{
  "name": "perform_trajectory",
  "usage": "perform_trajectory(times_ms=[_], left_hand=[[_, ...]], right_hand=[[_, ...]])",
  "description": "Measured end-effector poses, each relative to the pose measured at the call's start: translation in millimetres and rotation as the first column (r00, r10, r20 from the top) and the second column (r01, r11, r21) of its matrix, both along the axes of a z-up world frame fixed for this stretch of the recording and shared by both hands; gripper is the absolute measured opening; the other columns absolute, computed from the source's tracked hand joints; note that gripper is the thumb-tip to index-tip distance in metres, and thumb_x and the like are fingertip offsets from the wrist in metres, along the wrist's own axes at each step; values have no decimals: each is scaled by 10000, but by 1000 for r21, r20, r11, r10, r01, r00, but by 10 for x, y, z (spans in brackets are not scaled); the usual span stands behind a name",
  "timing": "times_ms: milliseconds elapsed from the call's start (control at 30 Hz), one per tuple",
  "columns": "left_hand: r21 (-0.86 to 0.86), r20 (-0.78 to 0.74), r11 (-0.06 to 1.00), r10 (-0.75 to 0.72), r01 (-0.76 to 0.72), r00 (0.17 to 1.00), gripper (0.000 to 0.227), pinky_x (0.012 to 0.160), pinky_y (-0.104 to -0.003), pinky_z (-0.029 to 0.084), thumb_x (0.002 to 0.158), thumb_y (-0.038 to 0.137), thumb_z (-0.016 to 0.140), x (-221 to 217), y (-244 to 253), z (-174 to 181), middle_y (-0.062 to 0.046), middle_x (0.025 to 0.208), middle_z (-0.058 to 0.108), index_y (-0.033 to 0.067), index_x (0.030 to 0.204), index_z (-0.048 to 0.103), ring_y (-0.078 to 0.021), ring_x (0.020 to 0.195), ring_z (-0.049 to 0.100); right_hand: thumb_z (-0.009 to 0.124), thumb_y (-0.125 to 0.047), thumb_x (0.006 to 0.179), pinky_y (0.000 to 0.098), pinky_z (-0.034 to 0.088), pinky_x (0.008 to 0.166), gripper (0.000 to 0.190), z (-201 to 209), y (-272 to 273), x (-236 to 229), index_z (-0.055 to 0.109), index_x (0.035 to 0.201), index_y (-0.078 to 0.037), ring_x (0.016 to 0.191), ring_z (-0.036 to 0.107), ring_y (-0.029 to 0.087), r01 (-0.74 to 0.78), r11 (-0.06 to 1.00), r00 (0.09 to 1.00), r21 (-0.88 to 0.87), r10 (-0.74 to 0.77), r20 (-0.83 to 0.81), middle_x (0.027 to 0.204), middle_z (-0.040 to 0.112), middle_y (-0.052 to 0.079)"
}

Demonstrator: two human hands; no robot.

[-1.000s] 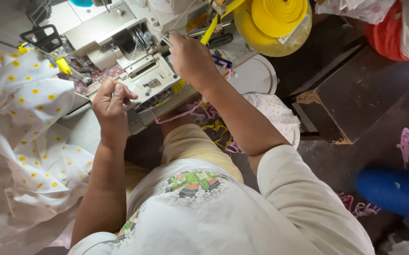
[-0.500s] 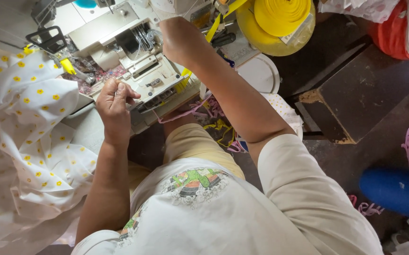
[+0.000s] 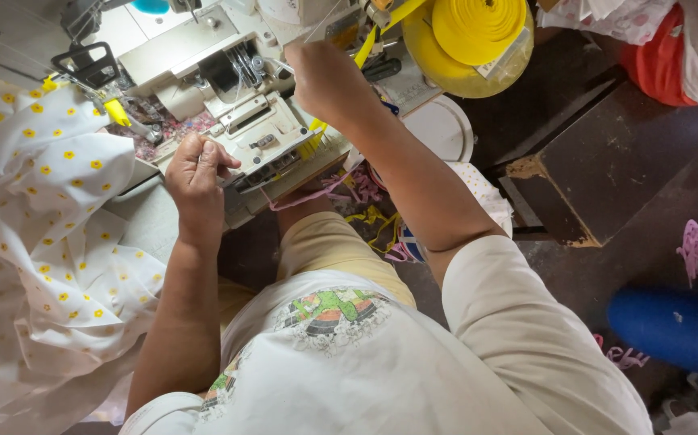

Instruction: Threading an industrial sewing machine by guiding thread through tensioners and eyelets, then trimming with snips.

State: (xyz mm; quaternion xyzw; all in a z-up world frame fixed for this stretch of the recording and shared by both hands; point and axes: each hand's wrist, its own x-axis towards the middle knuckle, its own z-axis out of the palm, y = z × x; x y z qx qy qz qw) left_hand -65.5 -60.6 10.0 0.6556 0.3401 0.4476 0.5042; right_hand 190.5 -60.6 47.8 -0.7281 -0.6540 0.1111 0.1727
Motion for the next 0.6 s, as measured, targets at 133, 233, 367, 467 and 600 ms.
perform_trajectory(times_ms=[133,233,367,467,600], left_hand=[[-16,-51,1000,11,-12,999,301,591,-237,442,1071,116,475,2,26,24,-60,743,670,85,785,564,-110,604,521],[-9,-164,999,32,-34,986,307,605,-257,419,1045,125,481,-20,38,112,-32,728,661,100,755,580,-98,598,499],[117,-225,993,46,-19,973,330,664,-316,428,1064,110,504,-89,136,-26,-56,703,634,90,747,596,-170,632,516],[111,-183,994,28,-8,983,357,593,-304,425,1102,96,512,-117,123,-39,-92,661,646,74,761,616,-189,552,492],[97,-162,995,11,5,987,369,605,-310,422,1107,102,504,-132,75,2,-95,669,655,71,762,633,-197,554,490]], right_hand=[[594,137,850,366,518,460,140,-9,-77,-18,649,872,10,551,642,256,17,999,1000,-29,-16,8,681,669,164],[507,150,908,311,396,429,251,119,-248,-102,552,757,-46,474,459,157,5,995,998,-104,-11,-59,595,521,71],[507,70,985,350,450,548,190,45,-611,-82,624,857,-9,555,541,243,-149,975,960,-161,104,-259,652,562,94],[601,-3,948,458,539,668,119,96,-898,13,713,942,34,615,648,346,-362,932,807,24,327,-492,690,651,182],[615,48,936,259,493,509,98,125,-1242,314,703,952,10,471,570,86,-420,906,395,51,233,-889,628,628,60]])
